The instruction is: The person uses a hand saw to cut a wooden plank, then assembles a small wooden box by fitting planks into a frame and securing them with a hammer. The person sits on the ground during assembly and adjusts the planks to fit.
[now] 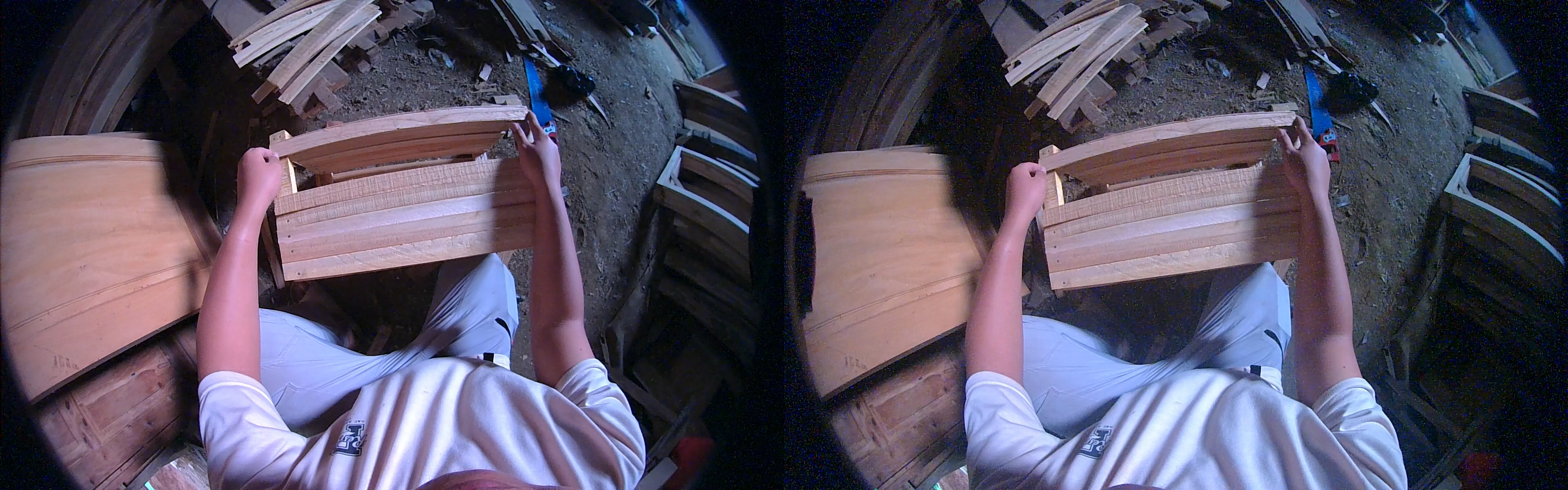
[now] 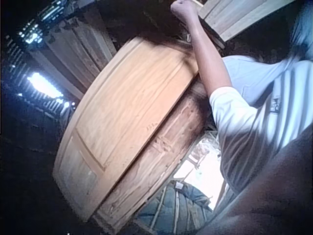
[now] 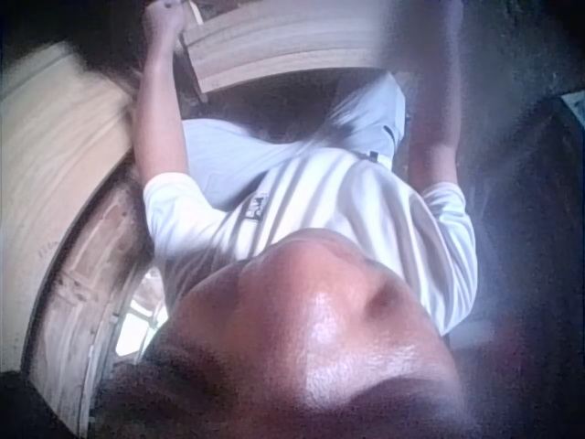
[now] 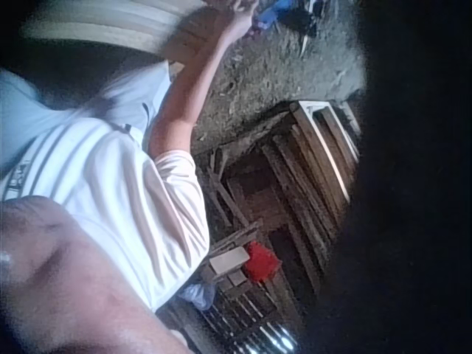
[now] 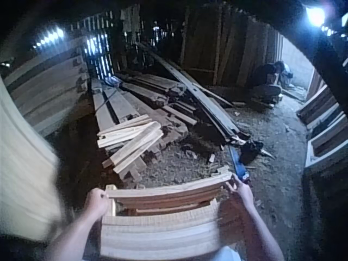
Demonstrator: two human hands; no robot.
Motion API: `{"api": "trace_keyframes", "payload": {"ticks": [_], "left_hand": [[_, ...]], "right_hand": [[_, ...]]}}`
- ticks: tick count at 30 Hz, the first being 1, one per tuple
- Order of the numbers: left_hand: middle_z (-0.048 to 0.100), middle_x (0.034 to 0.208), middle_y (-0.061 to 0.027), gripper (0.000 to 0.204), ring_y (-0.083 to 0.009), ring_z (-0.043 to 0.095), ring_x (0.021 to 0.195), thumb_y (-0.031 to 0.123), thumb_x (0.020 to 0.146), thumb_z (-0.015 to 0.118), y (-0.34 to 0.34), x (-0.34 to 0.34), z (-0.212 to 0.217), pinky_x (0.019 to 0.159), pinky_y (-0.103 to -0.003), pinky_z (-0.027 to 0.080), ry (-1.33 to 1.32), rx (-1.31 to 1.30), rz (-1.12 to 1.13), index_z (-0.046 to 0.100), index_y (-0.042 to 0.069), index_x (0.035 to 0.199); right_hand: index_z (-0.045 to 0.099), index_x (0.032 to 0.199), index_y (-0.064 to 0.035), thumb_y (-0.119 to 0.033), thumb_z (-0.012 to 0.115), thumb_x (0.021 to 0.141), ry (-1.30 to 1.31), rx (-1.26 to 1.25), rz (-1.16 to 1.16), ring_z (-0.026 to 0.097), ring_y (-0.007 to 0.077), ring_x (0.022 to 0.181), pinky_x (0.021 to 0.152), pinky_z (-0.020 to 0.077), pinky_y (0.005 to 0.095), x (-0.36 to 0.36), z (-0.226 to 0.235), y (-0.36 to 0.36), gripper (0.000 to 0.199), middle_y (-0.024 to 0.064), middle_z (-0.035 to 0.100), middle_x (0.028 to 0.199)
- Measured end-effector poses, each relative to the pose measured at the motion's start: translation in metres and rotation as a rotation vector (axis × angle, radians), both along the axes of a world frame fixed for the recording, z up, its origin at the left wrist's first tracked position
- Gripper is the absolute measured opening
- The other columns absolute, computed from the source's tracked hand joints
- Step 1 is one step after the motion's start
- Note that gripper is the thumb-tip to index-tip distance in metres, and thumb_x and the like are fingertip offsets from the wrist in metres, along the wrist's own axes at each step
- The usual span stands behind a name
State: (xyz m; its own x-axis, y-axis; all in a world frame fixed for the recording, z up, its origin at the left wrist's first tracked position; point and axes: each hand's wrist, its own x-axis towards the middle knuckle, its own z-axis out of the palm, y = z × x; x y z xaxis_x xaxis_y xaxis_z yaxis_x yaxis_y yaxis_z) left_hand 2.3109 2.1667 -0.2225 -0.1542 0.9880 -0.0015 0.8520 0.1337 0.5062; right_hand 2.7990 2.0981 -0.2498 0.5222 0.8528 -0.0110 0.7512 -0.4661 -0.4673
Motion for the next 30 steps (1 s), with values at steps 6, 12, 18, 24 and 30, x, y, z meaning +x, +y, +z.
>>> {"api": "trace_keyframes", "payload": {"ticks": [6, 12, 18, 24, 30], "left_hand": [[0.071, 0.101, -0.0269, 0.024, -0.0408, 0.07, 0.099, 0.017, 0.091, 0.063, 0.0, 0.001, 0.001, 0.089, -0.045, 0.053, -0.01, -0.015, -0.012, 0.074, -0.005, 0.094], [0.071, 0.101, -0.027, 0.024, -0.0409, 0.07, 0.099, 0.017, 0.091, 0.063, 0.0, 0.001, 0.0, 0.089, -0.045, 0.053, 0.0, 0.001, -0.021, 0.073, -0.005, 0.094], [0.071, 0.1, -0.0275, 0.024, -0.0415, 0.07, 0.098, 0.016, 0.091, 0.063, 0.0, 0.002, 0.002, 0.088, -0.046, 0.053, -0.005, -0.017, -0.019, 0.073, -0.005, 0.094], [0.071, 0.098, -0.0278, 0.023, -0.0418, 0.07, 0.096, 0.016, 0.091, 0.063, 0.0, 0.003, 0.002, 0.086, -0.046, 0.054, 0.007, -0.002, -0.032, 0.073, -0.005, 0.092], [0.071, 0.096, -0.0276, 0.024, -0.042, 0.07, 0.095, 0.016, 0.091, 0.063, 0.0, 0.001, 0.001, 0.085, -0.046, 0.054, 0.011, 0.012, -0.036, 0.073, -0.005, 0.092]], "right_hand": [[0.043, 0.155, -0.0237, -0.057, 0.055, 0.098, -0.001, -0.011, 0.005, 0.065, 0.0415, 0.116, 0.096, 0.0512, 0.0502, 0.0, 0.001, 0.0, 0.067, 0.023, 0.067, 0.128], [0.044, 0.154, -0.0236, -0.057, 0.055, 0.098, -0.011, 0.02, 0.019, 0.065, 0.041, 0.117, 0.096, 0.0514, 0.0498, 0.005, -0.008, 0.001, 0.067, 0.0228, 0.067, 0.128], [0.046, 0.153, -0.0233, -0.056, 0.057, 0.097, 0.039, -0.029, -0.02, 0.062, 0.0384, 0.123, 0.101, 0.0492, 0.0459, -0.004, 0.007, 0.0, 0.066, 0.0198, 0.064, 0.135], [0.047, 0.153, -0.0223, -0.057, 0.056, 0.097, 0.008, 0.004, -0.007, 0.064, 0.0401, 0.119, 0.098, 0.0506, 0.0484, 0.0, 0.001, -0.001, 0.066, 0.0216, 0.066, 0.131], [0.046, 0.153, -0.0222, -0.057, 0.056, 0.097, 0.019, 0.018, 0.002, 0.065, 0.0405, 0.118, 0.097, 0.0507, 0.0489, -0.001, 0.002, -0.001, 0.067, 0.0218, 0.067, 0.129]]}}
